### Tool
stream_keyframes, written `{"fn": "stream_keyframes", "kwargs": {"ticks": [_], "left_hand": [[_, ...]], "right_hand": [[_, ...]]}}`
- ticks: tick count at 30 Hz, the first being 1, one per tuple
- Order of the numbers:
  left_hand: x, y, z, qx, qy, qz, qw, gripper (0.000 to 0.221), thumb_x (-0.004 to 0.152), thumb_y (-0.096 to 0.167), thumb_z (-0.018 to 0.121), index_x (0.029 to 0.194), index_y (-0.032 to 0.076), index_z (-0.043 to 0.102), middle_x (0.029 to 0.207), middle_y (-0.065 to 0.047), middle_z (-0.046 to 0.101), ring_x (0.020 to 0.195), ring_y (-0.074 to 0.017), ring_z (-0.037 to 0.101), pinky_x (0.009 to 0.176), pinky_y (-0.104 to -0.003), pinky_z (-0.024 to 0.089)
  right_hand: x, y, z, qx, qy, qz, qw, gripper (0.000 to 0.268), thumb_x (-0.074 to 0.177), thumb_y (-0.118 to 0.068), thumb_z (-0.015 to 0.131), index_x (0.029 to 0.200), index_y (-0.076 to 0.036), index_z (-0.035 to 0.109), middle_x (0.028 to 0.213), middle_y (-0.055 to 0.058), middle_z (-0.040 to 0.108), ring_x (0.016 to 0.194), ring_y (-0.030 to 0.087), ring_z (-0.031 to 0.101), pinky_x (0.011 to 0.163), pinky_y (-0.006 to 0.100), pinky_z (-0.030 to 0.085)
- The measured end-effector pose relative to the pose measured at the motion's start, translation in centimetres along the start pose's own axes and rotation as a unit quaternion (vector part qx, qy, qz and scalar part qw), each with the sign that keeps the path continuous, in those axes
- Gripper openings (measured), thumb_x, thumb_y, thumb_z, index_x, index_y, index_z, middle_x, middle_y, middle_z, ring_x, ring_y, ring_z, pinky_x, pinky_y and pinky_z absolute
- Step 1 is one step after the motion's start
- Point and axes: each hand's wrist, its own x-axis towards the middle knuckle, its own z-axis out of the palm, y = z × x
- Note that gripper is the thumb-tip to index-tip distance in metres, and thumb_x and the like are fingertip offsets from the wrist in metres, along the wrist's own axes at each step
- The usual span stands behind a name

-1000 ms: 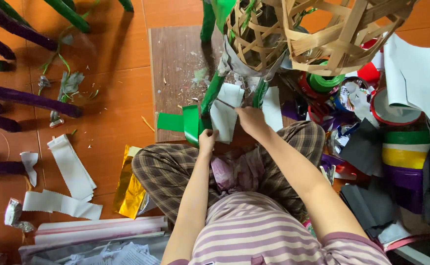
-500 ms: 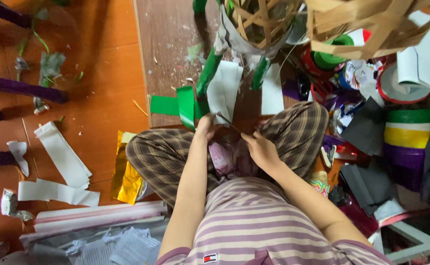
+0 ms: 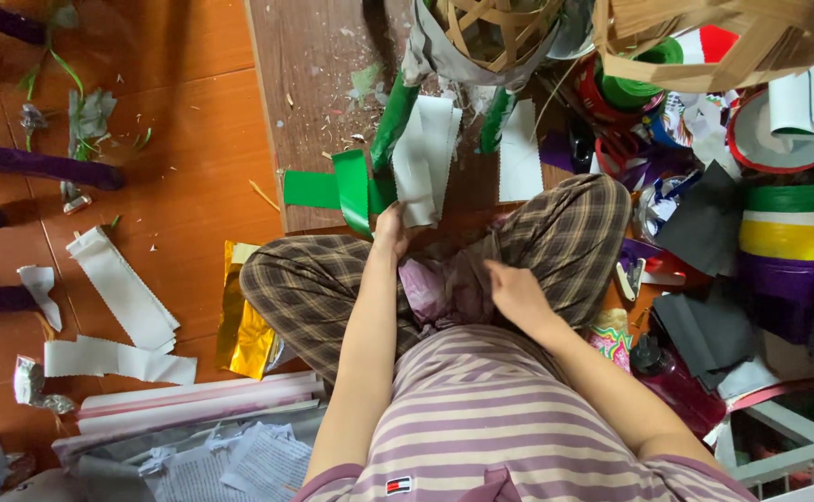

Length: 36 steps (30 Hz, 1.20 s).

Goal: Apply glue-soaked paper strips to a paper-mache animal sculpture and assemble components

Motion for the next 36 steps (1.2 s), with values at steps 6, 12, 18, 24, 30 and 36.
{"fn": "stream_keyframes", "kwargs": {"ticks": [6,12,18,24,30,36], "left_hand": [[-0.2,-0.6,0.0,0.059,0.018,-0.007,0.998,0.050,0.103,0.021,0.056,0.148,0.004,0.040,0.141,-0.018,0.027,0.131,-0.0416,0.039,0.098,-0.078,0.042],[-0.5,-0.5,0.4,0.080,0.035,-0.008,0.996,0.051,0.102,0.023,0.059,0.145,0.002,0.042,0.141,-0.022,0.023,0.135,-0.0500,0.038,0.094,-0.076,0.048],[-1.7,-0.2,0.9,0.091,0.046,0.004,0.995,0.056,0.102,0.021,0.056,0.150,0.000,0.037,0.141,-0.025,0.029,0.129,-0.0486,0.045,0.097,-0.071,0.049],[-0.9,-0.3,0.0,0.070,0.059,-0.015,0.996,0.054,0.100,0.020,0.059,0.146,0.001,0.039,0.141,-0.026,0.025,0.124,-0.0574,0.049,0.094,-0.073,0.050],[-2.5,0.4,0.7,0.120,0.046,-0.004,0.992,0.057,0.102,0.024,0.058,0.150,0.001,0.036,0.138,-0.022,0.030,0.130,-0.0479,0.045,0.101,-0.071,0.045],[-5.1,1.9,2.5,0.075,0.051,-0.010,0.996,0.063,0.101,0.021,0.060,0.148,-0.007,0.029,0.144,-0.023,0.023,0.141,-0.0454,0.034,0.110,-0.069,0.038]], "right_hand": [[5.8,-0.6,-2.4,0.026,0.040,-0.010,0.999,0.039,0.099,-0.012,0.048,0.132,-0.006,0.067,0.105,0.027,0.074,0.099,0.047,0.070,0.086,0.058,0.055],[16.5,-3.9,1.0,0.014,0.065,-0.034,0.997,0.039,0.102,-0.007,0.046,0.137,-0.006,0.063,0.104,0.031,0.072,0.102,0.046,0.070,0.088,0.054,0.057],[17.8,-2.4,3.4,0.074,0.027,-0.008,0.997,0.051,0.095,0.004,0.044,0.145,0.005,0.052,0.121,0.036,0.066,0.113,0.047,0.067,0.098,0.055,0.054],[16.3,0.5,3.2,0.101,0.059,0.004,0.993,0.053,0.098,0.005,0.038,0.150,0.006,0.045,0.120,0.039,0.065,0.108,0.048,0.068,0.092,0.056,0.056],[14.9,-2.9,0.4,0.079,0.067,-0.037,0.994,0.046,0.105,-0.007,0.040,0.150,0.000,0.049,0.123,0.037,0.065,0.107,0.048,0.068,0.087,0.057,0.057],[13.1,2.9,3.4,0.090,0.361,-0.143,0.917,0.020,0.102,-0.019,0.067,0.119,-0.009,0.067,0.103,0.018,0.075,0.096,0.034,0.074,0.080,0.046,0.062]]}}
